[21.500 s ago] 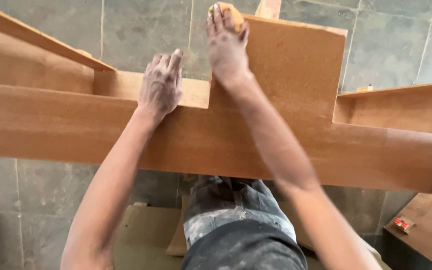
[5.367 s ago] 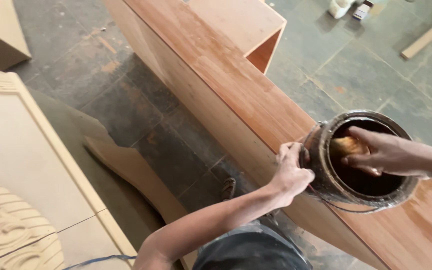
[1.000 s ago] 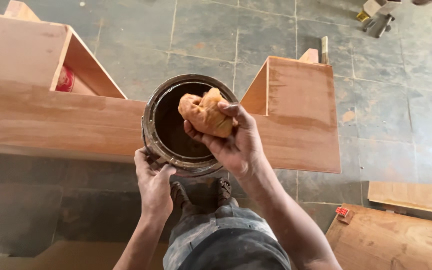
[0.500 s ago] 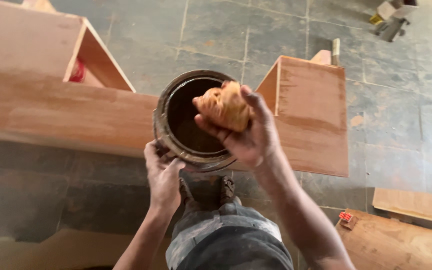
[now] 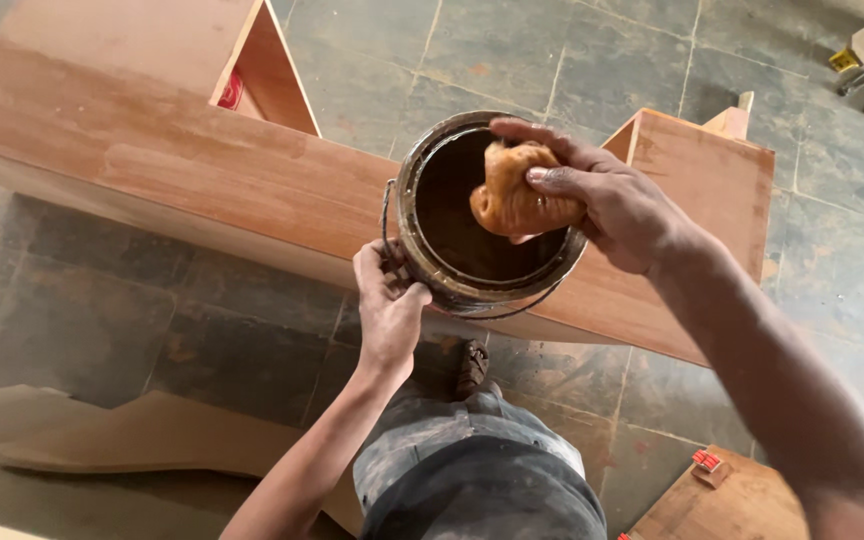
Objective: The person applies a liquid stain or polish to wooden furniture components using a cloth, repeatedly dipping the cloth into a metal container and wiping it across the wood surfaces.
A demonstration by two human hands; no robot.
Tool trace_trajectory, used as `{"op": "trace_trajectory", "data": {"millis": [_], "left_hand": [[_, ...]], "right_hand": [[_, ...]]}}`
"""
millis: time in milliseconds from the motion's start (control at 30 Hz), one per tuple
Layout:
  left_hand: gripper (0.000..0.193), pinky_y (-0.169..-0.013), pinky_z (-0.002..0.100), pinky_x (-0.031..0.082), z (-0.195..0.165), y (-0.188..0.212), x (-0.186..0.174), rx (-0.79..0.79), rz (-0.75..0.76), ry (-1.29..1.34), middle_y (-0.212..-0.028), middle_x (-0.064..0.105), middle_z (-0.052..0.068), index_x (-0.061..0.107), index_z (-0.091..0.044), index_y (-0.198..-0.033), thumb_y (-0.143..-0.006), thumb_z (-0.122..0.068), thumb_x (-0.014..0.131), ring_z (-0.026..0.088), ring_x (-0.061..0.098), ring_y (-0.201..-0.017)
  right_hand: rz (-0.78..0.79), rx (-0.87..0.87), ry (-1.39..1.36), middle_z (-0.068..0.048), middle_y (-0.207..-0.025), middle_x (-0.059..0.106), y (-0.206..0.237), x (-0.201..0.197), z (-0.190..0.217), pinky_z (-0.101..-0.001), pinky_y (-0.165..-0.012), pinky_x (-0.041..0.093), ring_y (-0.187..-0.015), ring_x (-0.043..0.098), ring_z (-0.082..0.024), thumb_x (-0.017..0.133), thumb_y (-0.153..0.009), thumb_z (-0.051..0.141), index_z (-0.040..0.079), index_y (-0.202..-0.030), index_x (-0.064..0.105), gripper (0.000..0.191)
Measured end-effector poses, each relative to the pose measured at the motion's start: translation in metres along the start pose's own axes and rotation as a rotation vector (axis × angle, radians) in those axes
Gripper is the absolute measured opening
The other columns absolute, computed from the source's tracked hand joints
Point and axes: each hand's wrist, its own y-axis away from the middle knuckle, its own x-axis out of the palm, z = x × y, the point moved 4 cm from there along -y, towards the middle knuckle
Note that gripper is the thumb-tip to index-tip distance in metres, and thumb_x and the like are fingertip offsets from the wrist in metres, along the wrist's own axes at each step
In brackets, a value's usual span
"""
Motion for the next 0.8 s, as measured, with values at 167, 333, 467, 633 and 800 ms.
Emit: {"op": "trace_trajectory", "data": {"millis": [167,333,467,633,800], "left_hand": [[0.050,-0.083,0.031,0.059,-0.001,0.000,0.001,0.031,-0.006,-0.033,-0.116,0.044,0.007,0.047,-0.004,-0.120,-0.074,0.016,0.054,0.016,0.059,-0.100],[0.045,-0.082,0.028,0.058,-0.007,-0.002,0.002,0.099,-0.037,-0.156,-0.117,0.039,0.009,0.051,-0.002,-0.112,-0.072,0.018,0.056,0.014,0.053,-0.099],[0.039,-0.067,0.025,0.056,-0.004,-0.003,0.006,0.036,-0.115,-0.042,-0.111,0.040,0.006,0.050,0.000,-0.104,-0.071,0.021,0.052,0.013,0.054,-0.087],[0.048,-0.073,0.023,0.052,0.005,-0.008,0.021,0.082,-0.168,0.416,-0.096,0.046,0.004,0.045,-0.002,-0.109,-0.072,0.028,0.038,0.012,0.050,-0.082],[0.053,-0.077,0.022,0.050,0.015,-0.011,0.023,0.075,-0.219,0.493,-0.095,0.046,0.003,0.045,-0.001,-0.110,-0.069,0.030,0.033,0.011,0.047,-0.083]], "right_hand": [[0.042,0.050,0.756,-0.010,-0.132,0.072,-0.001,0.015,0.015,-0.0353,-0.107,0.052,-0.118,0.068,-0.020,0.050,-0.101,0.019,0.011,-0.146,0.060,0.046],[0.307,0.141,1.473,-0.007,-0.147,0.053,0.005,0.025,0.003,-0.0397,-0.114,0.040,-0.133,0.053,-0.024,0.052,-0.101,0.031,0.013,-0.143,0.057,0.046],[0.717,-0.157,1.695,-0.016,-0.159,0.039,0.009,0.040,-0.007,-0.0481,-0.121,0.020,-0.151,0.031,-0.030,0.054,-0.088,0.011,0.002,-0.145,0.048,0.058],[0.745,0.402,1.938,-0.002,-0.163,0.034,0.009,0.022,-0.010,-0.0401,-0.124,0.022,-0.150,0.024,-0.024,0.056,-0.086,0.005,0.012,-0.158,0.031,0.076],[0.821,0.334,2.093,0.004,-0.164,0.032,0.021,0.022,0.012,-0.0372,-0.128,0.012,-0.150,0.023,-0.014,0.050,-0.086,-0.006,0.020,-0.155,0.034,0.076]]}}
